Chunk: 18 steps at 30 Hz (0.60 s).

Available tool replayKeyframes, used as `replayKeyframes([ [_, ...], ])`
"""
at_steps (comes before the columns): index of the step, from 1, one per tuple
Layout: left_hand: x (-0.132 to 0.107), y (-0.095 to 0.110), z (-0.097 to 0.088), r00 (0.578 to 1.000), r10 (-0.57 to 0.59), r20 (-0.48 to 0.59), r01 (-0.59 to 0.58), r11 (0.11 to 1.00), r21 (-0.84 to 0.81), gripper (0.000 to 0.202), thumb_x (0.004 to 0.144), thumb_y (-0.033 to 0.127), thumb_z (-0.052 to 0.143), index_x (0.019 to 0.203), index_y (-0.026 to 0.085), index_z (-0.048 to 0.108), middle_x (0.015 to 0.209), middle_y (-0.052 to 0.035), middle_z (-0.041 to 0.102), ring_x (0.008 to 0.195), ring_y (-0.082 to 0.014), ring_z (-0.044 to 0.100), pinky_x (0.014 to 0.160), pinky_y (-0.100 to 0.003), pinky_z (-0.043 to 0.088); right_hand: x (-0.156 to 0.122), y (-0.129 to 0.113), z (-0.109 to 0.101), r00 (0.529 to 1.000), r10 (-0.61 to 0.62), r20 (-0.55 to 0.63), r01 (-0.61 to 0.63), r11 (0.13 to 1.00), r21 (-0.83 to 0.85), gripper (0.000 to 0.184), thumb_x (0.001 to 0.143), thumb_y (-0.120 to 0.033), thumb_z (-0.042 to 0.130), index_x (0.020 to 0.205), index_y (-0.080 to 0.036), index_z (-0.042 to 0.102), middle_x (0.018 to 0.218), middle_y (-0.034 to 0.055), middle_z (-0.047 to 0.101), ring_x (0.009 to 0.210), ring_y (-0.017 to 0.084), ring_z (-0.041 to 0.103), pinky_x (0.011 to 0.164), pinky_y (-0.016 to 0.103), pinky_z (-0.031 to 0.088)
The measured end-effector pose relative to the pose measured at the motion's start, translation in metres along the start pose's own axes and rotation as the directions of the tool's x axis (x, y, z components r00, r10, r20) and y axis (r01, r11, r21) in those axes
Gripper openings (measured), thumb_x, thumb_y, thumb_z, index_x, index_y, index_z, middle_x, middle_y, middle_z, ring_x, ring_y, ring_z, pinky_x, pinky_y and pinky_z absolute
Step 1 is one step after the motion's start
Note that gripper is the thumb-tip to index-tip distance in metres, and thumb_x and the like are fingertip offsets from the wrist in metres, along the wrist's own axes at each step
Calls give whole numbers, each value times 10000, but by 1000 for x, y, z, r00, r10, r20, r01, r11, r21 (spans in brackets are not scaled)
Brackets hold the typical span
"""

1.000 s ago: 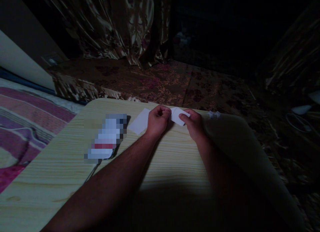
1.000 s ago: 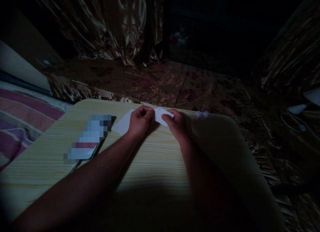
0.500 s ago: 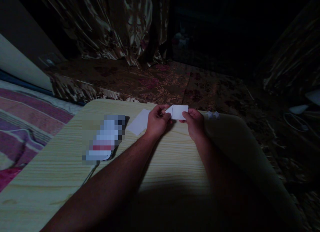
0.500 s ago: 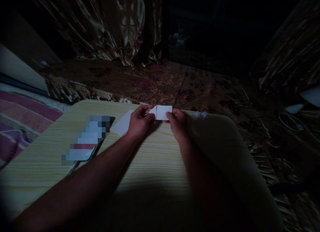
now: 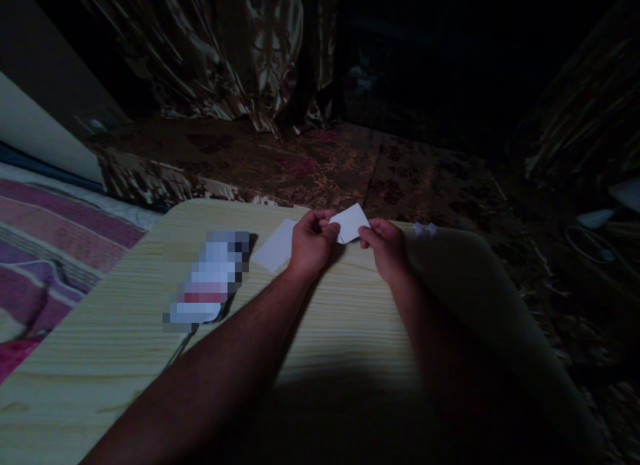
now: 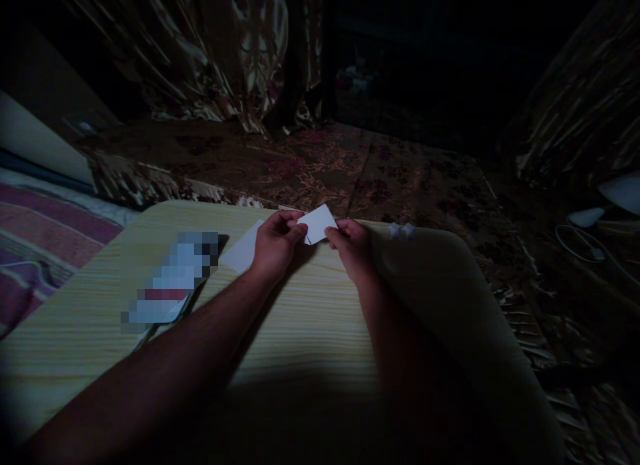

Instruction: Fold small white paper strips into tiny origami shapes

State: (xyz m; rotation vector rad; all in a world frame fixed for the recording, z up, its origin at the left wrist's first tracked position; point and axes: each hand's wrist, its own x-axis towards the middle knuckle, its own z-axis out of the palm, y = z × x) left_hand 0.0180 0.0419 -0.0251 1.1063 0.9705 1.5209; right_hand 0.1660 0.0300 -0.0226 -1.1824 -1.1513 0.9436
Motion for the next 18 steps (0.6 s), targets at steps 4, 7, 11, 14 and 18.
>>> replayKeyframes([
  [4,0,2,1,1000,-13,-11,13,1000,-26,292,670,221,712,932,160,599,718,20,580,589,-84,536,575,-205,445,-1,0,0,1000,-7,2,7,999,-36,228,710,-379,671,729,-169,583,546,-32,591,494,92,513,512,218,388],
  [7,-3,4,2,999,-6,37,6,1000,14,334,630,179,722,938,168,591,683,38,561,564,-80,522,556,-198,434,2,4,0,997,-19,-69,18,1000,-11,233,722,-391,655,723,-180,557,517,-45,572,474,94,506,499,216,381],
  [11,-7,5,2,977,-30,211,6,994,111,360,625,161,708,969,164,601,636,38,577,508,-81,491,495,-192,389,5,7,1,988,-29,-151,28,1000,-7,236,725,-397,647,717,-193,529,479,-61,540,450,99,489,473,214,366],
  [14,-7,3,1,974,-32,224,6,994,112,355,642,180,707,978,165,593,657,30,601,516,-88,508,496,-197,395,4,5,1,992,-57,-110,58,998,7,253,722,-408,664,742,-190,537,540,-51,579,489,100,510,488,214,385],
  [18,-6,3,2,983,-21,185,8,997,75,348,653,207,716,968,164,574,685,16,634,564,-114,566,538,-222,443,0,3,3,998,-66,23,64,996,68,301,705,-417,696,842,-183,565,702,-12,661,584,119,574,538,234,445],
])
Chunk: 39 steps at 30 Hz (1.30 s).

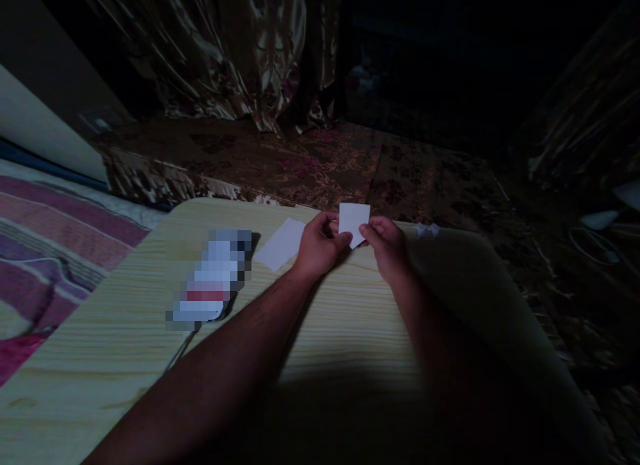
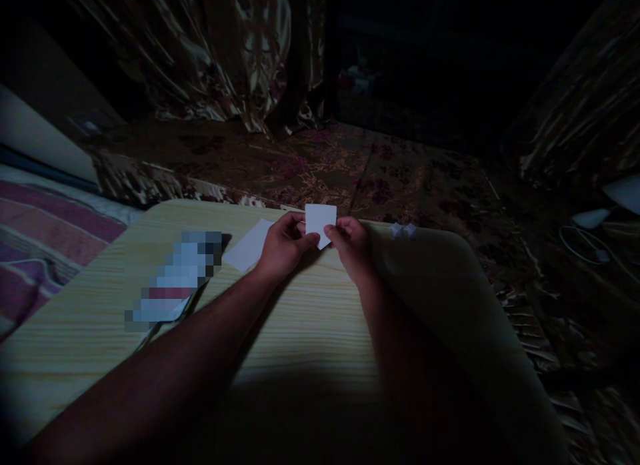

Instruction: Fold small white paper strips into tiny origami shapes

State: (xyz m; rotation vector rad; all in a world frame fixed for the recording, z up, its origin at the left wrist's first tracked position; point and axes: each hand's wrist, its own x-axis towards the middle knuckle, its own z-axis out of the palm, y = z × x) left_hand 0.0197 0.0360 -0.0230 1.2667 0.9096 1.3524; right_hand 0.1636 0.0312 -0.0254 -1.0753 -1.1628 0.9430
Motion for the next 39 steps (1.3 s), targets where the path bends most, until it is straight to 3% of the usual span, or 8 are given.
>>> replayKeyframes([
  [5,-2,5,2,1000,-7,21,6,999,36,291,662,243,711,918,163,597,640,28,613,537,-108,542,528,-219,423,-1,1,0,999,28,35,-25,997,-74,260,731,-414,663,781,-177,571,641,-12,636,546,115,559,517,234,440],
  [9,-1,6,0,994,27,-107,-19,997,72,120,685,237,659,771,159,629,640,28,586,566,-92,505,553,-204,403,-2,-1,0,996,75,52,-67,988,-139,241,722,-394,665,727,-177,559,590,-19,615,499,101,524,478,218,408],
  [12,1,2,-2,985,34,-171,-21,997,78,60,688,194,614,741,166,618,589,39,542,507,-80,454,492,-196,356,-3,-4,1,993,97,73,-86,986,-144,241,719,-391,665,716,-177,555,572,-24,604,480,95,509,459,213,393],
  [21,2,1,0,987,-7,-162,6,1000,-6,98,672,176,607,761,180,565,558,47,539,449,-103,523,431,-203,379,-4,-4,-2,976,105,189,-100,994,-35,256,749,-379,637,886,-164,615,647,-9,649,508,114,579,456,214,433],
  [31,2,3,-2,988,-11,-157,16,999,33,154,665,177,602,803,165,669,565,26,569,454,-95,487,430,-202,364,-5,-7,0,965,136,226,-142,990,7,234,702,-286,626,889,-160,686,715,4,689,538,126,600,484,243,515],
  [39,1,6,-3,992,-59,-107,54,997,-54,120,692,220,625,792,159,652,516,12,583,439,-115,532,433,-210,381,-5,-4,-4,968,104,230,-99,994,-33,380,756,-380,615,1067,-179,701,746,25,711,514,127,622,460,233,467],
])
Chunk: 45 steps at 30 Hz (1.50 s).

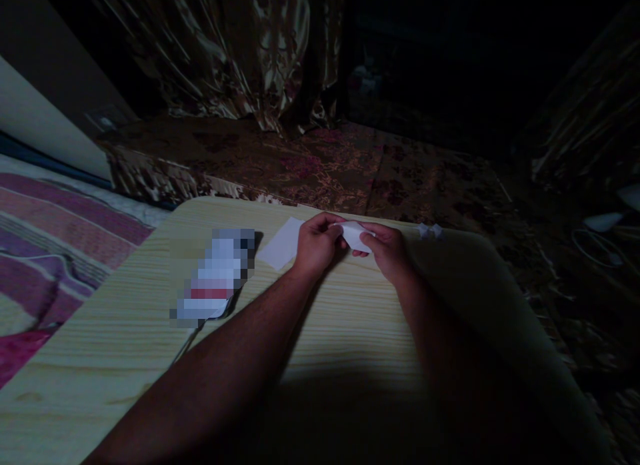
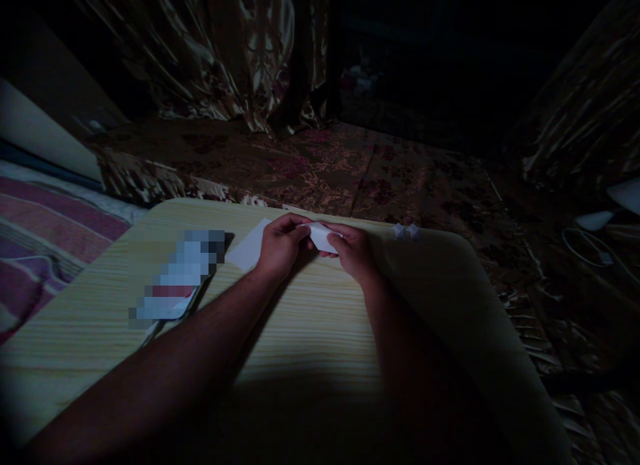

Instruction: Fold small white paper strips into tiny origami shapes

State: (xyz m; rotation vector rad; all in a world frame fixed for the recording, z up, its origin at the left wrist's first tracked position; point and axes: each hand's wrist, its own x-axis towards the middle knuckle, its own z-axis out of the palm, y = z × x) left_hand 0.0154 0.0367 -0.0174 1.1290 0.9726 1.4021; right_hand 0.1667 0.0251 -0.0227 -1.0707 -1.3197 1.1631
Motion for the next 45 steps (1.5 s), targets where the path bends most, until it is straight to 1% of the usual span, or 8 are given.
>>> replayKeyframes([
  [5,0,0,-1,1000,-14,4,14,1000,-23,132,723,247,603,805,158,655,482,8,580,409,-113,512,428,-215,370,0,0,0,999,-45,8,45,999,16,342,768,-358,611,1055,-207,718,922,52,735,538,119,634,479,244,463],
  [13,2,-1,-1,999,-51,-18,50,997,-56,140,695,259,614,778,153,653,461,-2,584,388,-123,520,404,-213,349,-1,-1,-1,999,-43,23,44,999,-1,313,750,-319,612,1013,-201,733,807,30,733,558,134,641,495,257,478],
  [21,3,-2,-2,1000,11,-12,-12,998,-69,106,695,212,594,765,154,648,457,17,558,393,-105,496,409,-205,347,-1,0,-1,999,-44,24,44,999,29,268,745,-284,591,932,-177,750,679,22,709,525,139,634,481,243,454],
  [27,1,-2,0,1000,11,8,-11,1000,-4,117,694,220,610,763,154,677,467,14,559,400,-111,504,407,-209,360,-4,-7,4,1000,0,3,-1,998,65,446,750,-397,639,1151,-204,670,852,26,725,611,138,622,546,265,511],
  [31,0,0,0,1000,-14,-8,14,1000,14,135,687,228,623,781,157,688,473,15,570,408,-110,513,409,-202,364,-4,-5,3,1000,-2,19,1,999,45,435,755,-425,639,1118,-191,691,881,39,722,625,148,620,553,284,529],
  [34,0,-1,-1,1000,-8,-16,8,1000,13,140,698,244,629,797,158,680,469,18,569,400,-97,494,417,-193,361,-1,-1,0,1000,-22,5,22,999,49,363,740,-372,659,1050,-196,723,897,43,723,654,153,624,567,290,538],
  [38,2,-4,-2,1000,26,3,-26,1000,12,124,728,250,608,789,158,664,484,12,575,417,-99,499,423,-193,360,1,2,-3,1000,0,12,-2,993,117,310,704,-303,671,980,-183,746,809,43,720,642,173,623,529,300,533],
  [45,2,-4,-1,1000,18,-15,-18,1000,-16,114,725,237,597,787,159,652,498,16,570,441,-108,516,430,-199,361,1,1,-3,999,36,23,-39,989,142,328,743,-340,591,988,-184,745,801,55,729,639,192,637,556,321,525],
])
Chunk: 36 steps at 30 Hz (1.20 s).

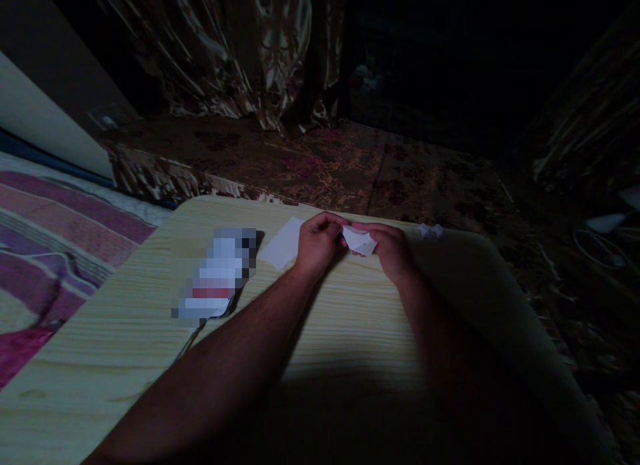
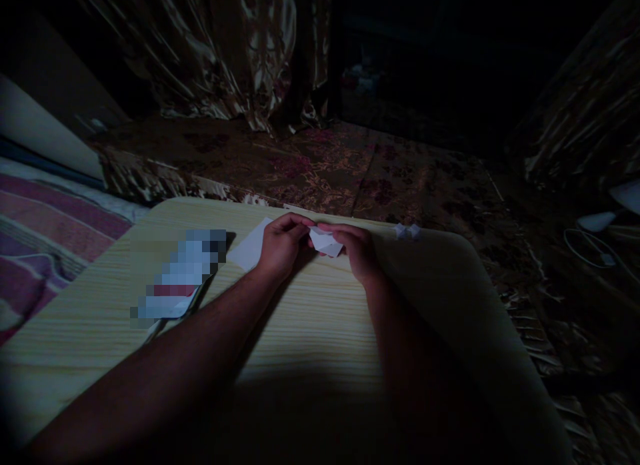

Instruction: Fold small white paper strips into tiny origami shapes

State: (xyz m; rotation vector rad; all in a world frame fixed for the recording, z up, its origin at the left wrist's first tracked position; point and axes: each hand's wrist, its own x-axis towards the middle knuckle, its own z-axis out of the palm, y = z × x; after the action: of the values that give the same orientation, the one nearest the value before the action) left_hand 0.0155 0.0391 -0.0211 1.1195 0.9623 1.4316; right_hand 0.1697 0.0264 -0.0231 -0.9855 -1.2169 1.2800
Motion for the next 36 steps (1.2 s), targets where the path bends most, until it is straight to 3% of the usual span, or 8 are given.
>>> replayKeyframes([
  [6,-2,5,3,1000,5,14,-5,1000,-10,161,718,241,638,852,153,656,563,34,562,466,-77,477,453,-189,373,-2,-2,1,996,-95,0,93,982,-167,294,733,-331,672,985,-196,742,889,44,740,759,179,648,677,291,495],
  [10,-4,8,5,998,22,52,-18,997,-69,412,652,203,715,1045,153,602,668,32,611,532,-86,546,522,-202,446,-2,-1,3,995,-87,44,92,985,-143,344,746,-327,677,1064,-198,706,907,50,733,740,165,646,635,276,492],
  [14,-5,7,6,994,14,113,3,989,-149,609,636,177,733,1198,154,501,808,-22,684,618,-124,622,624,-273,522,-2,1,6,996,-77,32,81,986,-148,429,748,-333,675,1157,-207,642,803,26,719,648,138,621,561,247,480],
  [20,-2,0,3,995,41,91,-29,992,-125,524,634,145,727,1139,128,589,826,-46,688,670,-127,626,652,-267,516,-2,-1,7,998,-64,6,65,988,-139,536,724,-326,695,1233,-208,575,765,19,707,654,148,621,572,255,490],
  [24,-1,-1,3,996,52,79,-41,991,-130,490,636,134,714,1121,141,637,807,-27,672,660,-106,599,643,-243,494,-1,-1,4,997,-68,-24,63,984,-166,410,757,-391,653,1112,-185,661,839,45,706,687,157,623,549,246,476],
  [27,-1,0,3,996,53,75,-45,994,-104,486,640,137,707,1124,154,660,810,-19,661,650,-92,573,623,-224,470,0,2,3,992,-84,-98,57,965,-256,360,769,-425,631,1008,-166,707,781,45,699,622,145,594,493,233,431],
  [32,-3,0,2,994,54,91,-53,998,-14,460,667,177,698,1126,172,684,823,-16,655,656,-94,560,608,-216,448,1,4,5,991,-105,-83,83,970,-230,323,704,-385,696,921,-146,709,830,59,723,693,172,639,623,280,491],
  [36,-4,3,3,994,46,95,-45,999,-6,445,689,216,707,1129,160,681,830,-17,657,660,-92,566,630,-217,457,2,1,7,992,-78,-96,54,972,-227,305,680,-373,713,882,-146,688,750,37,704,601,135,604,550,246,461],
])
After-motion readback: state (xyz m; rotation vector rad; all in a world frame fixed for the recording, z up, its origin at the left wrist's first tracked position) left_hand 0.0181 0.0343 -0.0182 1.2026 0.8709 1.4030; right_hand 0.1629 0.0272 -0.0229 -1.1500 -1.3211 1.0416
